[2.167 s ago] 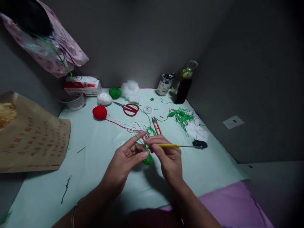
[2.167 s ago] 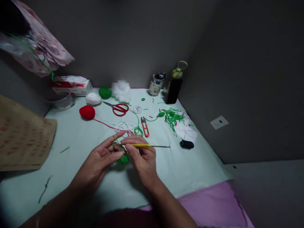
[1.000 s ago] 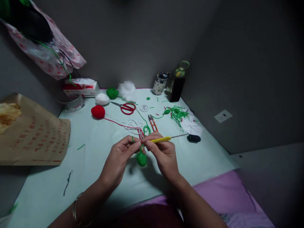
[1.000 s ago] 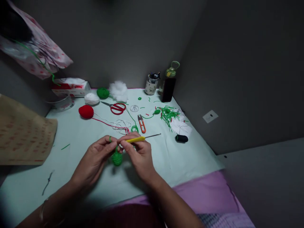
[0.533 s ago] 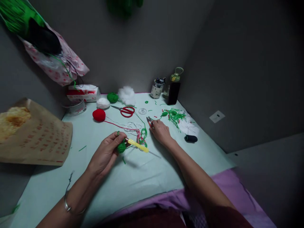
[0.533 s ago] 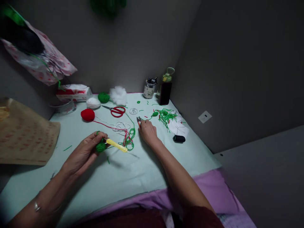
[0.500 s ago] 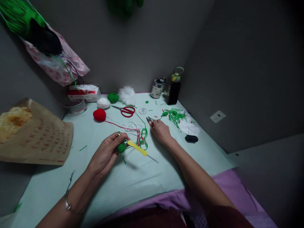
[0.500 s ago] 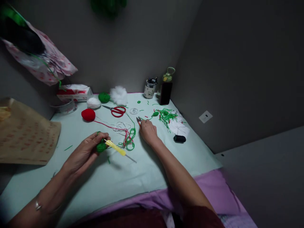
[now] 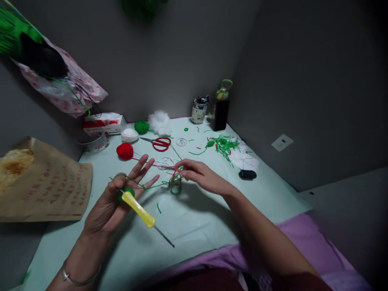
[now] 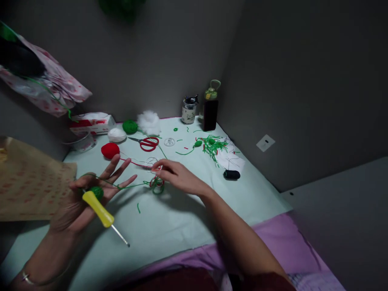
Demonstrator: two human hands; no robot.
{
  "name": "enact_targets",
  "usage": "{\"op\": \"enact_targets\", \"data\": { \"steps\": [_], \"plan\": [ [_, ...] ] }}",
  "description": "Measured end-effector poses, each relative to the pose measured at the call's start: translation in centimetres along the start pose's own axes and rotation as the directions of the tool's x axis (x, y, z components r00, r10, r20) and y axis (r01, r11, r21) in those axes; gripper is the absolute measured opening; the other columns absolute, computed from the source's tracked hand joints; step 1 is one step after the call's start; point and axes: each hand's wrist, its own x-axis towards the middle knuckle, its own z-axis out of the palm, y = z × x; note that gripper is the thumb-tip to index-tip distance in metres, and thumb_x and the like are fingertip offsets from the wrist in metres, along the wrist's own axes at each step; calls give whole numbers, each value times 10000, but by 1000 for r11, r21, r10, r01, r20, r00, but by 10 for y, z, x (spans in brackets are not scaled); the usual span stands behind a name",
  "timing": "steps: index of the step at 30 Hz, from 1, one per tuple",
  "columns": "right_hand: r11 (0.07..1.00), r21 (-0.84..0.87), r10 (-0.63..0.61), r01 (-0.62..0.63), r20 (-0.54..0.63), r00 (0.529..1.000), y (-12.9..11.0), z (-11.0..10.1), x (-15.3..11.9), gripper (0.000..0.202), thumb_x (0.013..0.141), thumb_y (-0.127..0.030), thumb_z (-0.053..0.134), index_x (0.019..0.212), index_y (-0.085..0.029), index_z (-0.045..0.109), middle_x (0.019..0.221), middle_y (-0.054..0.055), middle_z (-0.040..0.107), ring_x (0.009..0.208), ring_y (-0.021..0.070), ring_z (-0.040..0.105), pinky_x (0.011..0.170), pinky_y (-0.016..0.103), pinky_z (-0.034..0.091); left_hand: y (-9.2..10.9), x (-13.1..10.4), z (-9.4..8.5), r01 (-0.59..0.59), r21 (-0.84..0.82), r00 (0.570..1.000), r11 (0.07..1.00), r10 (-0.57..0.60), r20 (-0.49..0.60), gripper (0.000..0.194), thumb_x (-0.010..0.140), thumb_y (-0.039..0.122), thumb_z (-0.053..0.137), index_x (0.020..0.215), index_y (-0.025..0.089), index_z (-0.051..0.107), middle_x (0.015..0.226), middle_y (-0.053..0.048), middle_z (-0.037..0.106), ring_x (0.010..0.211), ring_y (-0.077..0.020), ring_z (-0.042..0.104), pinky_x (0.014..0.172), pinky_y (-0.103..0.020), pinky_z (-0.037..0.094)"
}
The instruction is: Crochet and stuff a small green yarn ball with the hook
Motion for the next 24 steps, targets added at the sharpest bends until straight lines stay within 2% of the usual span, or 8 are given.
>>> {"op": "enact_targets", "data": {
  "steps": [2,6,11,14,16,18,21,24],
  "plan": [
    [996,0,-91,91,30,995,-9,10,-2,269,1009,-377,531,1113,-196,701,1031,48,739,929,176,662,840,310,498,-1,-2,1,15,-3,1000,1000,-15,4,208,697,441,896,658,293,755,1447,1,652,1540,-351,304,1171,-676,322],
    [963,-167,-207,213,53,977,-18,22,-1,239,1003,-344,599,1164,-209,714,1124,66,758,1016,185,673,901,316,484,-2,-3,3,30,10,999,999,-30,-15,211,705,413,896,641,274,750,1454,-9,649,1536,-361,306,1160,-655,349],
    [924,-265,-260,274,88,962,-16,27,7,219,1008,-320,599,1124,-192,732,952,46,746,896,162,660,866,302,477,-3,-2,7,80,11,996,997,-79,-34,228,670,374,926,616,251,741,1430,-31,670,1525,-373,326,1157,-595,396],
    [926,-227,-288,303,95,953,-13,26,7,216,1010,-306,595,1113,-181,740,896,31,725,829,143,647,835,284,479,-3,0,7,79,-3,995,997,-79,-55,249,643,358,944,611,241,727,1405,-41,689,1514,-351,361,1162,-554,413],
    [933,-181,-282,312,176,943,-9,24,6,235,982,-334,639,1140,-185,728,918,36,716,824,147,642,812,280,489,-4,2,5,47,-37,994,998,-51,-95,261,637,371,946,628,239,721,1369,-39,712,1485,-329,422,1145,-531,451],
    [937,-172,-266,305,219,939,-5,22,5,341,947,-386,682,1225,-187,685,1053,79,705,942,183,644,869,313,499,-7,5,4,42,-66,980,997,-54,-191,230,668,362,935,679,245,737,1311,-28,743,1418,-293,517,1117,-492,495],
    [979,-42,-193,198,100,976,-1,23,7,392,1016,-427,548,1318,-184,603,1241,128,655,1133,217,606,1001,383,475,-17,11,2,85,-5,928,996,-81,-364,145,761,308,883,716,239,763,1157,-20,789,1214,-236,671,1006,-395,577],
    [950,312,-43,-6,150,988,4,32,14,391,1036,-485,458,1213,-175,617,1047,76,699,971,178,658,908,352,526,-32,17,2,158,174,901,972,-70,-428,139,755,295,877,749,193,783,940,-33,784,918,-170,721,797,-247,595]
  ]
}}
